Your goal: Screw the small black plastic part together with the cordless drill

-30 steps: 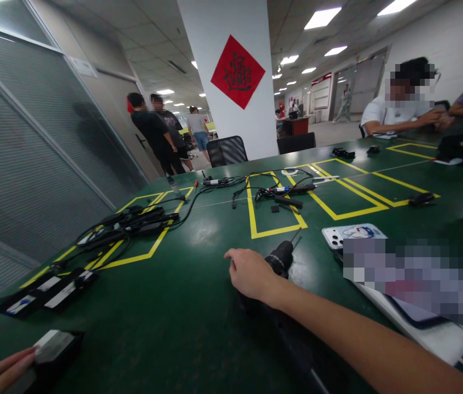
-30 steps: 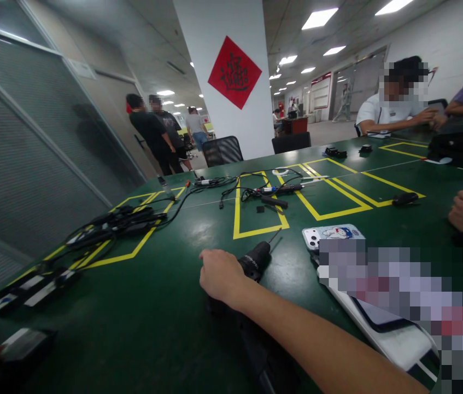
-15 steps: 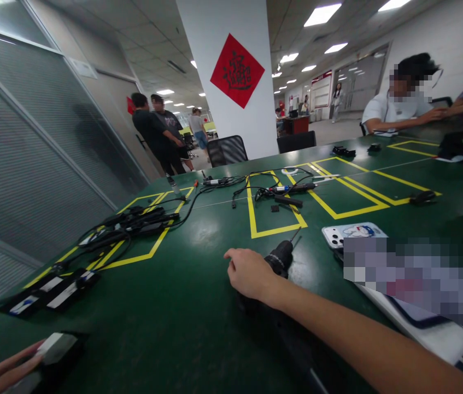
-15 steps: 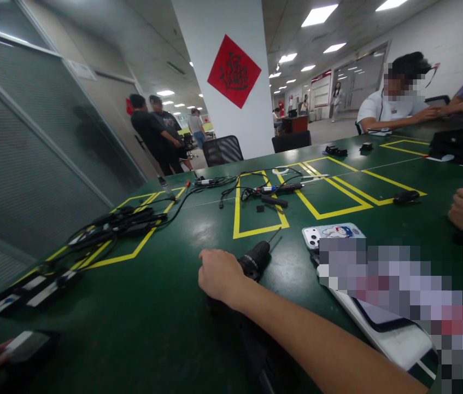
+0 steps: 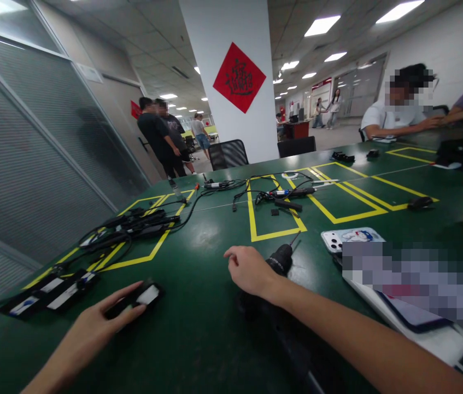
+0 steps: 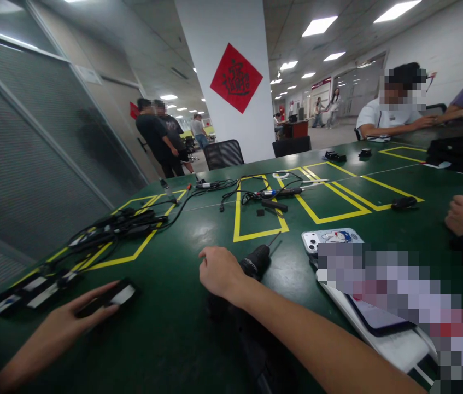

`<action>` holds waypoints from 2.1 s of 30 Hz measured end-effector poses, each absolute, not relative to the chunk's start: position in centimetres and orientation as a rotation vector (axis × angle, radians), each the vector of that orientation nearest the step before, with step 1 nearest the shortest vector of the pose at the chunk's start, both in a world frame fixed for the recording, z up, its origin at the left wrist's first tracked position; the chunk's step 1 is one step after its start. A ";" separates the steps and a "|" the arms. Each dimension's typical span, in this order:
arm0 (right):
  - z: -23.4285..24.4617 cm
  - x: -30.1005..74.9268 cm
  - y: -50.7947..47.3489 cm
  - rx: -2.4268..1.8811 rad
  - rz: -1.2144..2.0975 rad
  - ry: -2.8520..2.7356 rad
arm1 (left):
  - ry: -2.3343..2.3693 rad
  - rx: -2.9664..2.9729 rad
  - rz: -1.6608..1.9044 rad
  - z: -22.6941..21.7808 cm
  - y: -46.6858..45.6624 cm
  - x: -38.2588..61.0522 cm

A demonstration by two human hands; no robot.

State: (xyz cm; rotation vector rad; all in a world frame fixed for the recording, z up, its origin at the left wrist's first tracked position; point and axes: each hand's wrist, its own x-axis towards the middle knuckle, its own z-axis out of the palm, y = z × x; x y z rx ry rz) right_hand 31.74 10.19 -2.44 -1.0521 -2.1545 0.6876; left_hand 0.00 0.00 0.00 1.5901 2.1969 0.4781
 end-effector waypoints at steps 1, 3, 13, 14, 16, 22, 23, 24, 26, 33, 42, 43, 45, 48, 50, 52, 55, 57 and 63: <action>-1.9 31.9 10.5 -1.053 0.684 -2.121 | 2.023 1.713 0.548 -0.2 1.6 1.5; -0.8 32.4 11.2 -1.080 0.648 -2.051 | 1.799 1.868 0.590 -0.7 5.1 5.1; -3.0 34.3 15.0 -1.163 0.642 -2.186 | 1.220 2.252 0.723 -4.8 15.5 15.8; -3.3 34.4 15.1 -1.159 0.625 -2.199 | 1.199 2.268 0.733 -4.9 15.5 16.0; -3.6 34.5 15.5 -1.162 0.584 -2.214 | 1.168 2.286 0.751 -5.0 15.3 16.1; -3.2 34.7 16.7 -1.245 0.559 -2.170 | 1.135 2.272 0.818 -5.5 16.0 16.8; -3.2 34.9 17.0 -1.259 0.559 -2.155 | 1.129 2.260 0.829 -5.7 16.3 17.0; -3.2 35.1 17.2 -1.269 0.565 -2.138 | 1.122 2.244 0.841 -5.9 16.6 17.2; -3.4 35.8 17.7 -1.260 0.603 -2.122 | 1.104 2.198 0.870 -6.2 16.9 17.6; -4.2 36.6 18.0 -1.137 0.724 -2.123 | 1.075 2.012 0.960 -7.2 17.1 17.9; -0.7 37.3 15.4 -1.559 0.308 -1.949 | 1.515 1.766 1.255 -1.8 7.1 16.7; 0.0 37.4 13.8 -1.667 0.262 -2.008 | 1.540 1.746 1.238 -1.1 5.1 16.9; 1.2 37.5 9.6 -1.724 0.261 -2.247 | 1.568 1.708 1.182 -0.5 1.6 17.5; 1.5 37.3 2.6 -1.852 0.192 -2.327 | 1.563 1.655 1.047 -1.2 -1.6 18.1; 0.6 37.2 -0.9 -1.932 0.243 -2.356 | 1.490 1.644 0.938 -2.3 -2.4 18.4; -0.7 37.4 -2.7 -1.943 0.359 -2.380 | 1.373 1.690 0.846 -3.2 -2.6 18.5; -2.4 38.2 -3.2 -1.859 0.430 -2.269 | 1.191 1.816 0.724 -3.5 -2.6 18.9; -3.0 38.7 -3.3 -1.774 0.490 -2.183 | 1.086 1.894 0.651 -3.1 -2.7 19.2; -4.1 38.0 -5.4 -1.569 0.464 -2.043 | 0.712 1.543 0.648 -2.6 -2.6 20.6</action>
